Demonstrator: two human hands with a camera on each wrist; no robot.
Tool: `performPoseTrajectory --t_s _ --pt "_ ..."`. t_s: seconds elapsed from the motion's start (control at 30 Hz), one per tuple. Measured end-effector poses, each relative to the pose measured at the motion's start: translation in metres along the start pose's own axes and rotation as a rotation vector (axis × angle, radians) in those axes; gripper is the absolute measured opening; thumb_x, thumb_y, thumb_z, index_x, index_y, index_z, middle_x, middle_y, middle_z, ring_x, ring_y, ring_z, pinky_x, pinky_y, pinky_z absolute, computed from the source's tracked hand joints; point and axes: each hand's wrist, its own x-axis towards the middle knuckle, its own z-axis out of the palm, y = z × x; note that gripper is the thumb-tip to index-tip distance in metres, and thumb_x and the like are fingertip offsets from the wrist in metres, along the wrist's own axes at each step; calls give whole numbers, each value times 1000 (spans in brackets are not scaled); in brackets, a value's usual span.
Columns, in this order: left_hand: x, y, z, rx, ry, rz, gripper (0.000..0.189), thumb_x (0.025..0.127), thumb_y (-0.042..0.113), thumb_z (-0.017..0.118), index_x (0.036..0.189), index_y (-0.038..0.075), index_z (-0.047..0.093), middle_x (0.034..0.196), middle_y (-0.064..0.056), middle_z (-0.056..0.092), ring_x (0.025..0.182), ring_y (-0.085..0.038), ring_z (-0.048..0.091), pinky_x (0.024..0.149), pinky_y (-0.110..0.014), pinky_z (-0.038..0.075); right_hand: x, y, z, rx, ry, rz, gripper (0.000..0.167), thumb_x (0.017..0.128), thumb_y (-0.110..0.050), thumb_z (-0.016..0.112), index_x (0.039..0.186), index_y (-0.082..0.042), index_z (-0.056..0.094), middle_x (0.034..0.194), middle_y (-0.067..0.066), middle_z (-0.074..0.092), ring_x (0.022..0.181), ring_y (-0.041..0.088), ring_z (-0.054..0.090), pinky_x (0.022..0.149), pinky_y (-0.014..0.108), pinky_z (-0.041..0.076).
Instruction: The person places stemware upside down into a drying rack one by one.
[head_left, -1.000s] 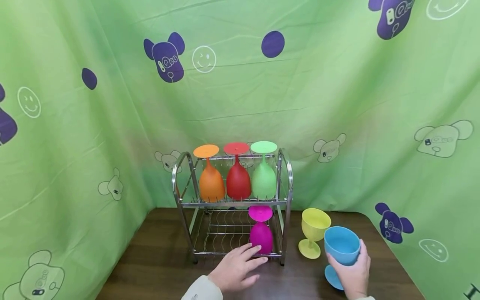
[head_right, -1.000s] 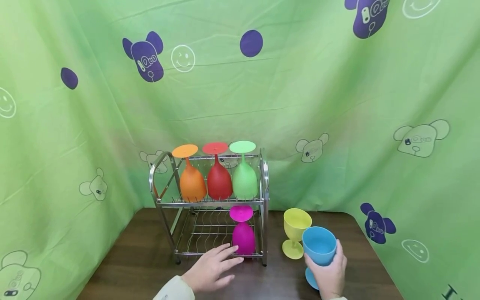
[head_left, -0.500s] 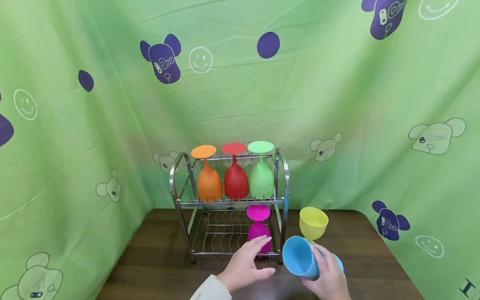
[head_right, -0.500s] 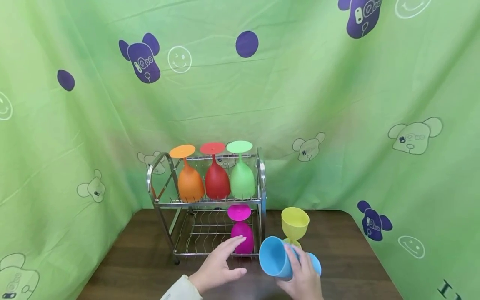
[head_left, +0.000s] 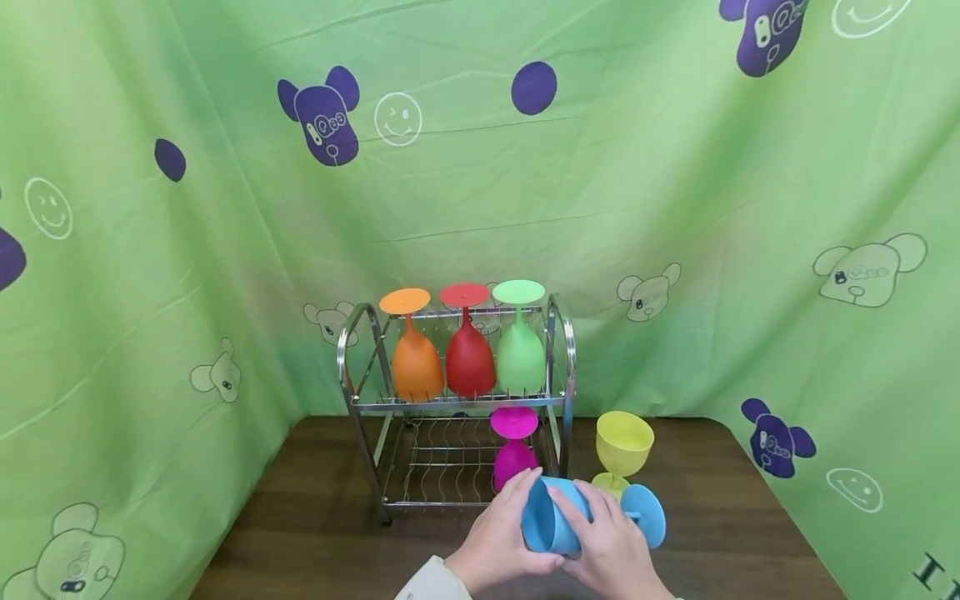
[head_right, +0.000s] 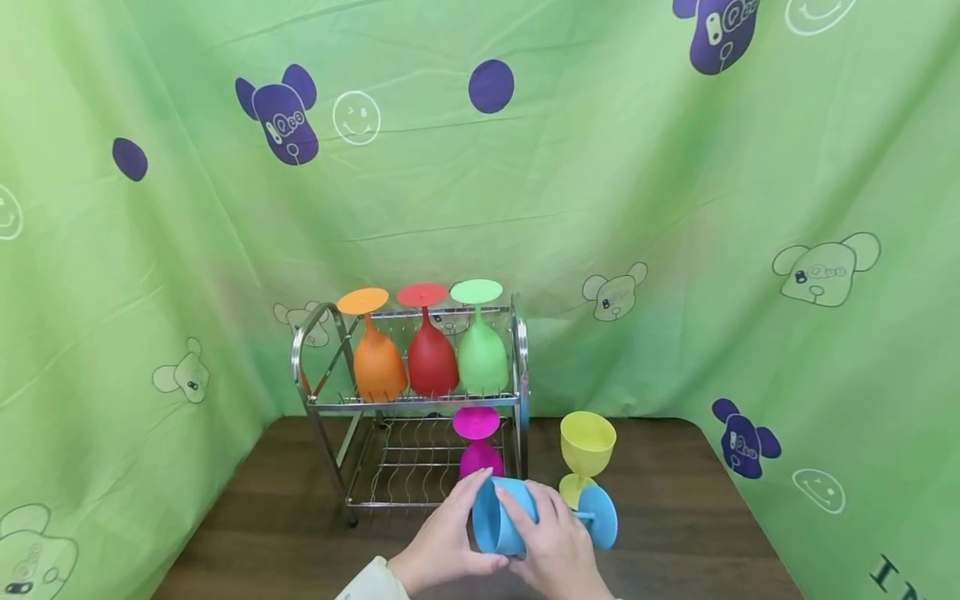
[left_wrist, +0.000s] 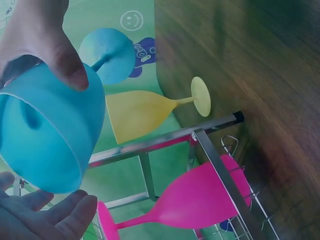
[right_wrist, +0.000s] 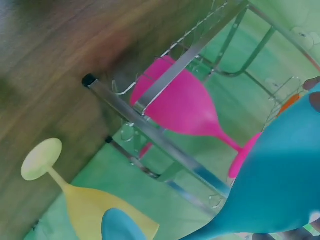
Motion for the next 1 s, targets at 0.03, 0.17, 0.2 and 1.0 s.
performPoseTrajectory --t_s 0.03,0.17,0.2,1.0 --pt "0 0 0 5 -1 3 89 73 39 80 144 7 37 142 -14 43 119 -26 51 85 -32 52 2 0 0 7 -7 -8 73 84 -70 43 123 -11 60 107 20 59 87 35 60 50 40 53" --pt "0 -1 -1 -6 -12 11 87 73 35 81 143 6 38 140 -16 43 119 -26 51 85 -30 52 5 0 -2 8 -20 -33 74 76 -71 57 120 -13 63 106 20 59 86 35 60 54 41 55" --pt "0 -2 -1 -14 -9 9 86 73 34 81 142 5 39 140 -16 44 118 -26 52 85 -30 51 6 0 -2 7 -24 -39 73 76 -71 59 120 -13 63 106 20 59 86 35 60 55 42 55" --pt "-27 -26 1 -644 387 -52 81 64 -1 83 130 0 36 123 -16 44 105 -19 55 90 -32 49 31 -47 -12 876 -62 1058 95 83 -5 64 148 7 -5 130 36 34 111 50 49 81 15 43"
